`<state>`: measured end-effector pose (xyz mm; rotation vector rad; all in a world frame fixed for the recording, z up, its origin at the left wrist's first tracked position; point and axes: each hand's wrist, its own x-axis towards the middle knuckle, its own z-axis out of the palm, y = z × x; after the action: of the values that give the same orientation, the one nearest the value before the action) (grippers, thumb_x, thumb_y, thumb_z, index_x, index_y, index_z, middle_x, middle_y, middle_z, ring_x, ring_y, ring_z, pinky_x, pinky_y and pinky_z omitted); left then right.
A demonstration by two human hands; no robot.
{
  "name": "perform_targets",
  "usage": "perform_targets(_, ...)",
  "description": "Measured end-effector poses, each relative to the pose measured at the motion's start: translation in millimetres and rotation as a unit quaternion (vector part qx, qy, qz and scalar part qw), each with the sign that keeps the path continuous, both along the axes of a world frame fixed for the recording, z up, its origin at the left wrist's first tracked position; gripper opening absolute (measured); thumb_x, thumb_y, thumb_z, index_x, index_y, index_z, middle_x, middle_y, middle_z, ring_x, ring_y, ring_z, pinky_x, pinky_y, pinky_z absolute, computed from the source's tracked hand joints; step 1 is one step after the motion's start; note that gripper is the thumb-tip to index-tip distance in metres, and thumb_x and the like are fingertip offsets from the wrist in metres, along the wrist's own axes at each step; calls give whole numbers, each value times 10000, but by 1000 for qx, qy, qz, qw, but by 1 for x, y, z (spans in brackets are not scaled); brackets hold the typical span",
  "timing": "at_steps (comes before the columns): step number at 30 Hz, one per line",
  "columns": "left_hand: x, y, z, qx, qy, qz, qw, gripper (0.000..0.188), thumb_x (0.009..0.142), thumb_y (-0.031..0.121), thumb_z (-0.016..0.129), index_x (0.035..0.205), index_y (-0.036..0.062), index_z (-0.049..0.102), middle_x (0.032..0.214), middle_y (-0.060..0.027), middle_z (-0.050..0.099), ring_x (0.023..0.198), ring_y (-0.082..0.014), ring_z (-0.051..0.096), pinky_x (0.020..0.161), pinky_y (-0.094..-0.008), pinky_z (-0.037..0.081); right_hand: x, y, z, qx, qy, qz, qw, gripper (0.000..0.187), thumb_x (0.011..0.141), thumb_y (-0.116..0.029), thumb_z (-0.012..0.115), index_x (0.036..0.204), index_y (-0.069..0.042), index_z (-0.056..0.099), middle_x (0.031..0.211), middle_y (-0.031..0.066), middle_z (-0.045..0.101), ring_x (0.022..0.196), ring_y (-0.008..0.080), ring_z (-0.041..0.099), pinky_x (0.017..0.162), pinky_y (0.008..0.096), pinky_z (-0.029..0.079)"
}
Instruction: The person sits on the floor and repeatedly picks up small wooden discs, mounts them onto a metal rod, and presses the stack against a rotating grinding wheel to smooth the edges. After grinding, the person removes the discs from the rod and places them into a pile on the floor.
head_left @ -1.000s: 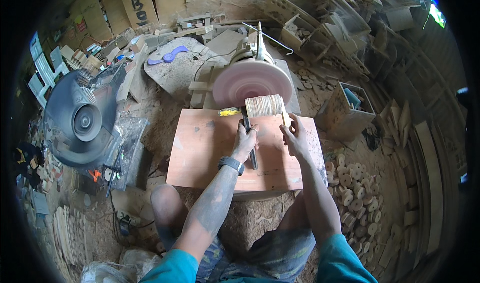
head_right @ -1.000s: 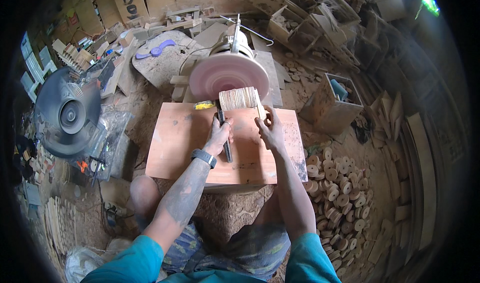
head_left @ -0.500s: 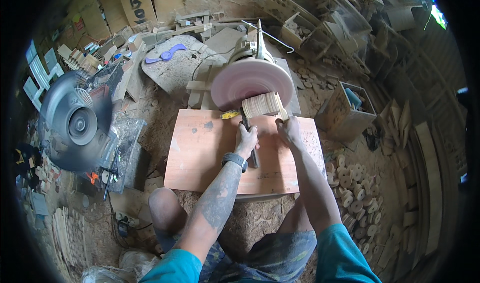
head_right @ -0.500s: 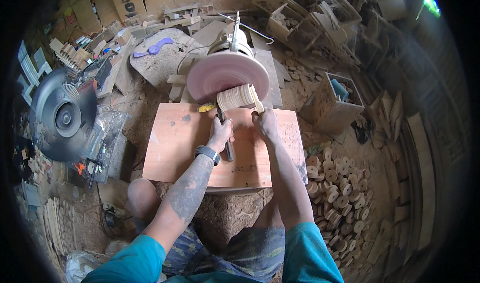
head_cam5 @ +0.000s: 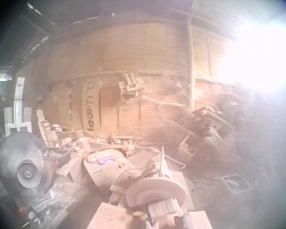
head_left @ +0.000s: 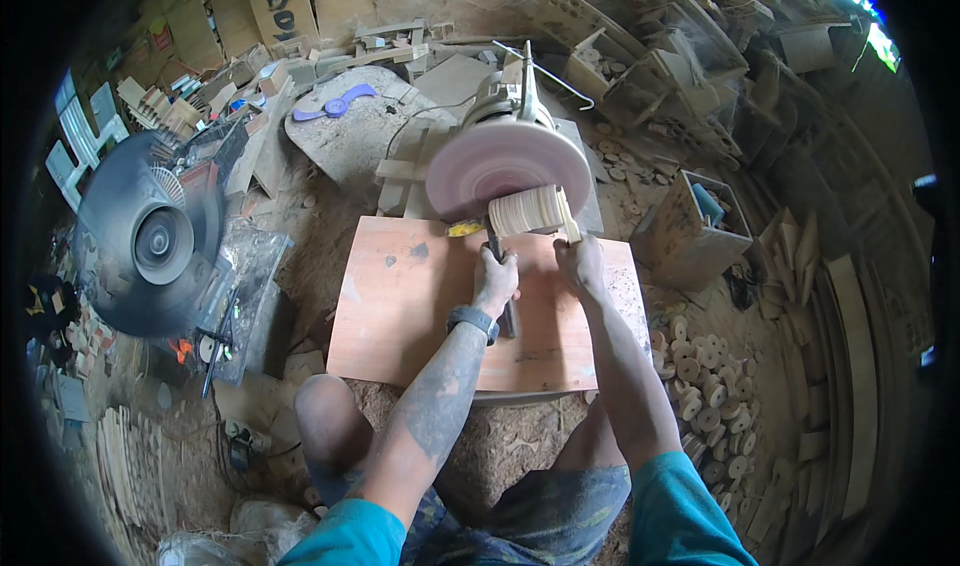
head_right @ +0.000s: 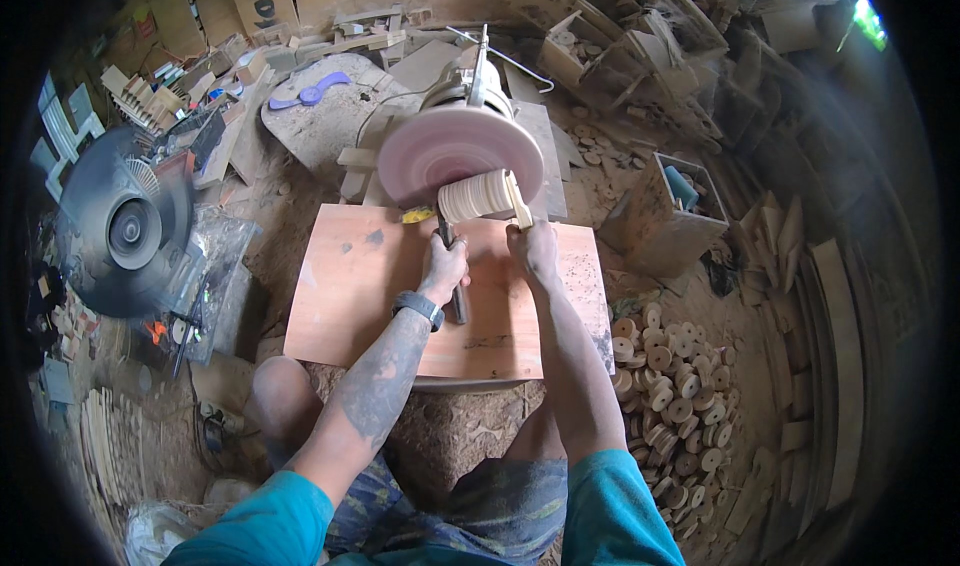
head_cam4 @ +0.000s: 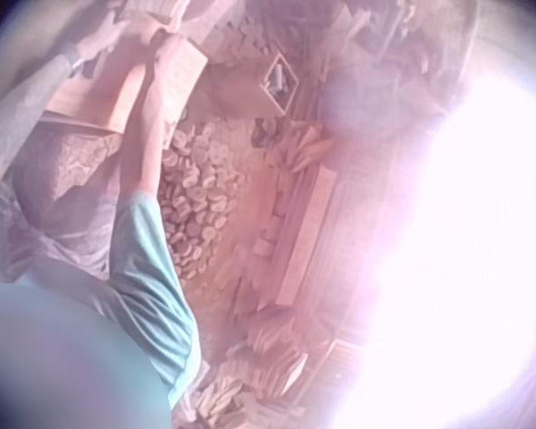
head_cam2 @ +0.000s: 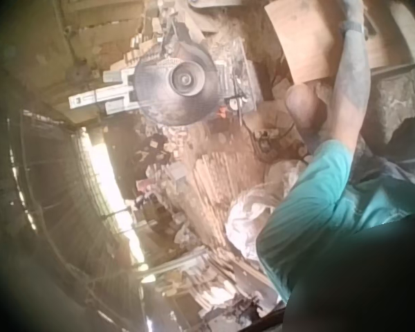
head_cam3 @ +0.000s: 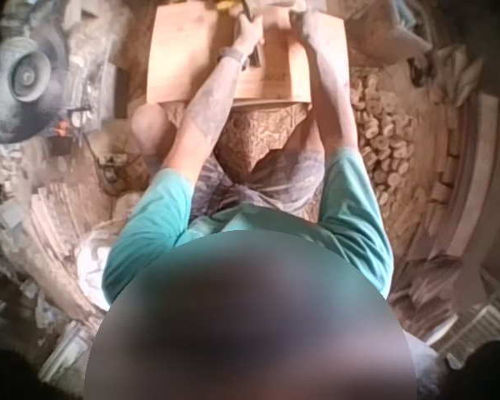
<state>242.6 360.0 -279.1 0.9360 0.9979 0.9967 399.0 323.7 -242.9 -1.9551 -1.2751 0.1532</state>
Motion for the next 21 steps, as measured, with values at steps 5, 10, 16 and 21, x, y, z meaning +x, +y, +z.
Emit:
perform_targets(5,-3,1,8,13,50,-31,998,278,978,176,543,1145,85,340,713,-17,460,425,-108,419,329,-281,383,3,-2,-4,25,-32,-6,999,252,790,-183,642,815,67,639,703,286,616,683,434,648,626,494,477)
perform_targets(10,-2,-3,13,13,62,-26,998,279,975,180,552,1141,64,359,760,-27,480,453,-113,449,333,-278,406,6,-4,-2,2,-9,-14,1000,259,789,-191,639,817,67,639,694,284,612,671,430,647,621,489,476)
perform_targets(16,0,-3,13,2,58,-22,998,275,975,175,549,1142,66,359,767,-32,488,481,-114,471,330,-279,398,5,-4,0,-1,-12,-3,1000,251,790,-188,631,805,62,645,712,292,612,705,438,648,648,496,490)
perform_targets(21,2,-3,12,14,54,-11,998,260,971,173,553,1124,55,379,761,-34,490,475,-120,474,330,-290,401,11,-2,-7,-2,-11,-2,1000,257,790,-200,647,789,57,631,675,275,606,655,425,644,606,481,475)
